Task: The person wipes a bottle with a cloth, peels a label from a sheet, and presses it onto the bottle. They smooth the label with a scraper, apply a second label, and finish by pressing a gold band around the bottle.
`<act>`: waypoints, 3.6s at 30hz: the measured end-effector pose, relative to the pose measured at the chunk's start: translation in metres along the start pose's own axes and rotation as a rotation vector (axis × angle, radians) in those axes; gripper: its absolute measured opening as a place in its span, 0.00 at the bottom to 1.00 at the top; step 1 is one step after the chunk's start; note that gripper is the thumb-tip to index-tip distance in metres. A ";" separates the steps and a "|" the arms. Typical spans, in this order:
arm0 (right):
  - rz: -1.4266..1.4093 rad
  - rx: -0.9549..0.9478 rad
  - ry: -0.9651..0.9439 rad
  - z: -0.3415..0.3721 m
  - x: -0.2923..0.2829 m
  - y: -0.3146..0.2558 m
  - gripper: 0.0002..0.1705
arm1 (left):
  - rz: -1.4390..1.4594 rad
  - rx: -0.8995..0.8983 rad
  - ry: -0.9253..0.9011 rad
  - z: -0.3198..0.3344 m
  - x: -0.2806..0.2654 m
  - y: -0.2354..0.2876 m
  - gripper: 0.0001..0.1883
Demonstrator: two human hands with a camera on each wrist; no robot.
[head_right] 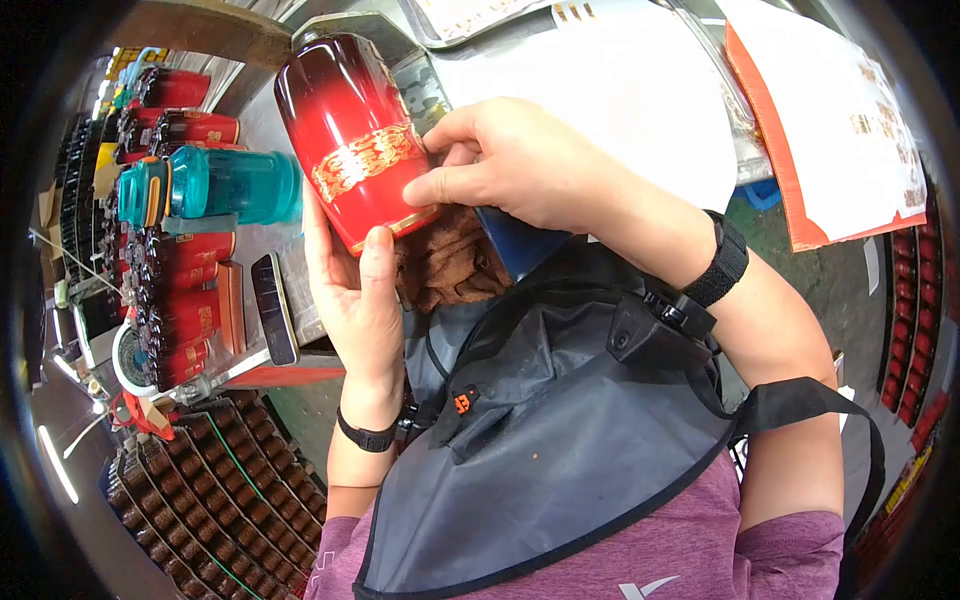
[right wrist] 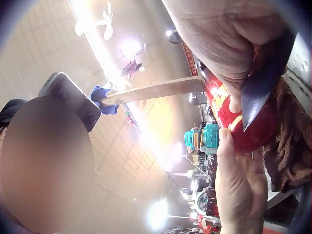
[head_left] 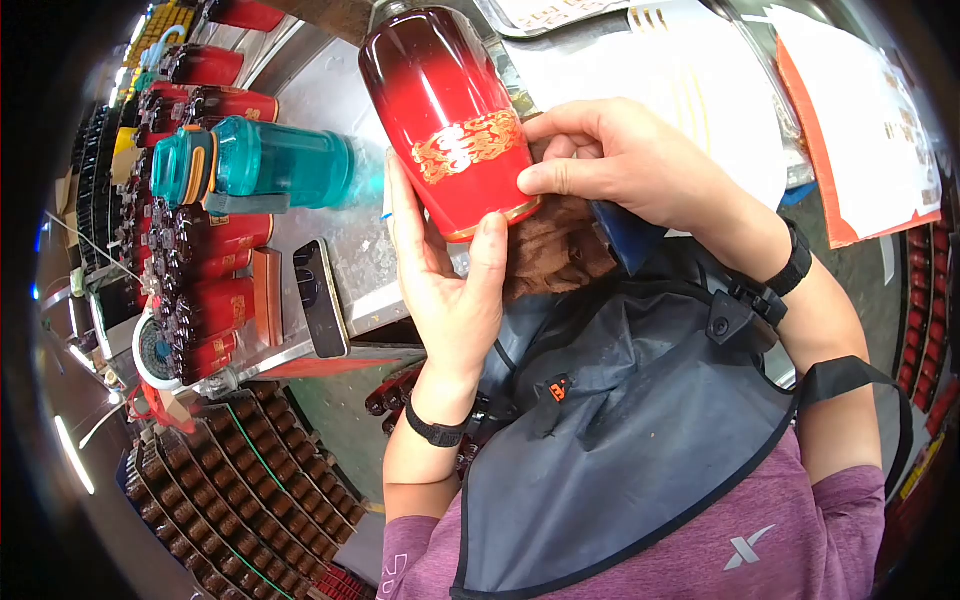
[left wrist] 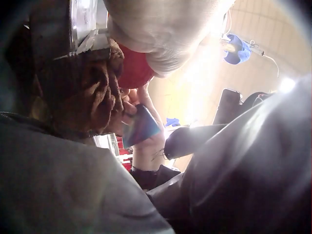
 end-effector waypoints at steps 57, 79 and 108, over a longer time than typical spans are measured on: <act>-0.030 0.060 -0.087 -0.003 0.000 0.008 0.28 | -1.124 0.778 -0.339 0.042 -0.002 0.023 0.14; -0.026 0.061 -0.106 -0.005 0.000 0.009 0.26 | -1.151 0.757 -0.321 0.041 -0.004 0.030 0.15; -0.179 0.113 -0.333 -0.086 -0.022 -0.006 0.26 | -0.992 0.760 -0.375 0.031 -0.024 0.031 0.19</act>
Point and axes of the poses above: each hand's wrist, its own z-axis away from the middle knuckle, its own x-axis out of the palm, y = z × x, the point moved 4 cm from there along -z, towards the middle knuckle, and after that the axes turned 14 degrees about z, right-handed, at the moved point
